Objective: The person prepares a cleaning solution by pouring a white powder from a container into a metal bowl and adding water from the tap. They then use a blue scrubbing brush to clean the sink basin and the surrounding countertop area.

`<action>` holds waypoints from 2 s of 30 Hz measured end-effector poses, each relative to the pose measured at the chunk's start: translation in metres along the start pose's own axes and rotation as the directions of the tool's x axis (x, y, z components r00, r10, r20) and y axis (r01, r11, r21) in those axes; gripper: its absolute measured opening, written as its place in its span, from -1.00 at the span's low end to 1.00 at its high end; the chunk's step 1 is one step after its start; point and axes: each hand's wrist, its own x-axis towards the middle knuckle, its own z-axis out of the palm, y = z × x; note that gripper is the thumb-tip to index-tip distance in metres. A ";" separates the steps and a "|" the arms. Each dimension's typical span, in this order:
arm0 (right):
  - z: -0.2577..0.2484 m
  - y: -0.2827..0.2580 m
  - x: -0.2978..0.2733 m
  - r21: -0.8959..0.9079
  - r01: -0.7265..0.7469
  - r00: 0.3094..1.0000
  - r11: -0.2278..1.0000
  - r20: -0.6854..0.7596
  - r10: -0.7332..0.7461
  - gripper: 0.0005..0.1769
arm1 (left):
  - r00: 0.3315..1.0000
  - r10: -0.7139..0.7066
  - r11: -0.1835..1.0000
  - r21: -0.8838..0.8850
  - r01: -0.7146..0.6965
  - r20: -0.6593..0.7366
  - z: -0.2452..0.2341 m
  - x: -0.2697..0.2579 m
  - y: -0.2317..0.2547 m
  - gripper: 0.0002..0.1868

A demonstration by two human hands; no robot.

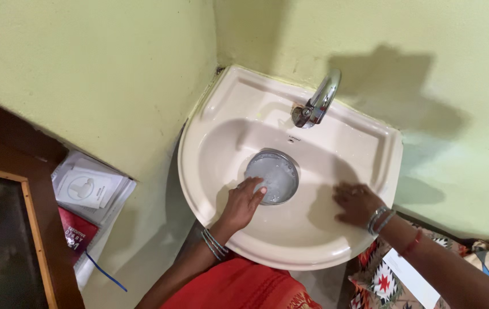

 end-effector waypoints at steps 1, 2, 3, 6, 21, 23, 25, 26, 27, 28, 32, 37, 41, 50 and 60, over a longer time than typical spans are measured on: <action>-0.005 0.002 0.011 -0.021 -0.070 0.990 0.997 0.119 0.072 -0.35 | 0.999 -0.035 0.999 0.000 0.035 0.011 0.001 0.002 -0.003 -0.44; -0.009 0.000 0.028 -0.051 -0.135 0.961 0.989 0.236 0.144 -0.45 | 0.997 -0.070 0.998 0.001 0.070 0.022 0.003 0.004 -0.007 -0.43; -0.012 -0.002 0.038 -0.091 -0.192 0.913 0.977 0.348 0.212 -0.55 | 0.987 -0.154 0.987 -0.046 0.155 0.036 0.005 0.007 -0.012 -0.42; -0.005 -0.011 0.090 0.437 -0.046 0.956 0.898 -0.241 0.166 -0.51 | 0.955 -0.288 0.918 -0.263 0.297 0.071 0.021 0.015 -0.031 -0.39; -0.046 -0.085 0.179 0.680 -0.080 0.945 -0.729 -0.181 -0.272 -0.74 | 0.736 -0.656 0.311 -0.829 0.464 0.166 0.044 0.031 -0.083 -0.70; -0.100 -0.084 0.176 0.789 0.056 0.952 -0.612 -0.228 -0.206 -0.73 | 0.719 -0.650 0.221 -0.844 0.489 0.247 0.047 0.047 -0.086 -0.71; -0.136 -0.091 0.169 0.888 0.418 0.908 -0.194 -0.418 0.045 -0.63 | 0.824 -0.536 0.217 -0.914 0.343 0.182 0.052 0.072 -0.083 -0.75; -0.149 -0.095 0.165 0.784 0.577 0.767 0.229 -0.617 0.177 -0.52 | 0.868 -0.475 0.206 -0.942 0.266 0.142 0.049 0.087 -0.079 -0.77; -0.161 -0.095 0.162 0.540 0.563 0.565 0.626 -0.804 0.186 -0.38 | 0.887 -0.452 0.234 -0.946 0.224 0.098 0.042 0.105 -0.071 -0.81; -0.171 -0.087 0.158 0.544 0.504 0.567 0.671 -0.794 0.218 -0.41 | 0.903 -0.427 0.261 -0.948 0.181 0.055 0.031 0.123 -0.059 -0.84; -0.184 -0.060 0.134 0.513 0.336 0.547 0.790 -0.789 0.280 -0.44 | 0.955 -0.279 0.452 -0.865 0.218 0.095 -0.031 0.161 0.022 -0.76; -0.145 -0.038 0.104 0.605 0.202 0.629 0.770 -0.683 0.371 -0.57 | 0.992 -0.095 0.984 -0.140 0.106 0.081 -0.048 0.128 0.088 -0.79; -0.105 -0.046 0.086 0.676 0.174 0.741 0.716 -0.569 0.357 -0.68 | 0.994 0.104 0.986 0.131 -0.106 0.023 -0.018 0.096 0.084 -0.86; -0.154 -0.062 0.014 0.837 0.213 0.758 0.504 -0.467 0.455 -0.90 | 0.987 0.161 0.974 0.161 -0.159 -0.002 -0.029 0.044 0.090 -0.94; -0.158 -0.095 -0.065 0.849 0.510 0.796 -0.138 -0.404 0.451 -0.89 | 0.949 0.279 0.955 0.064 -0.290 0.147 -0.081 -0.032 0.110 -0.65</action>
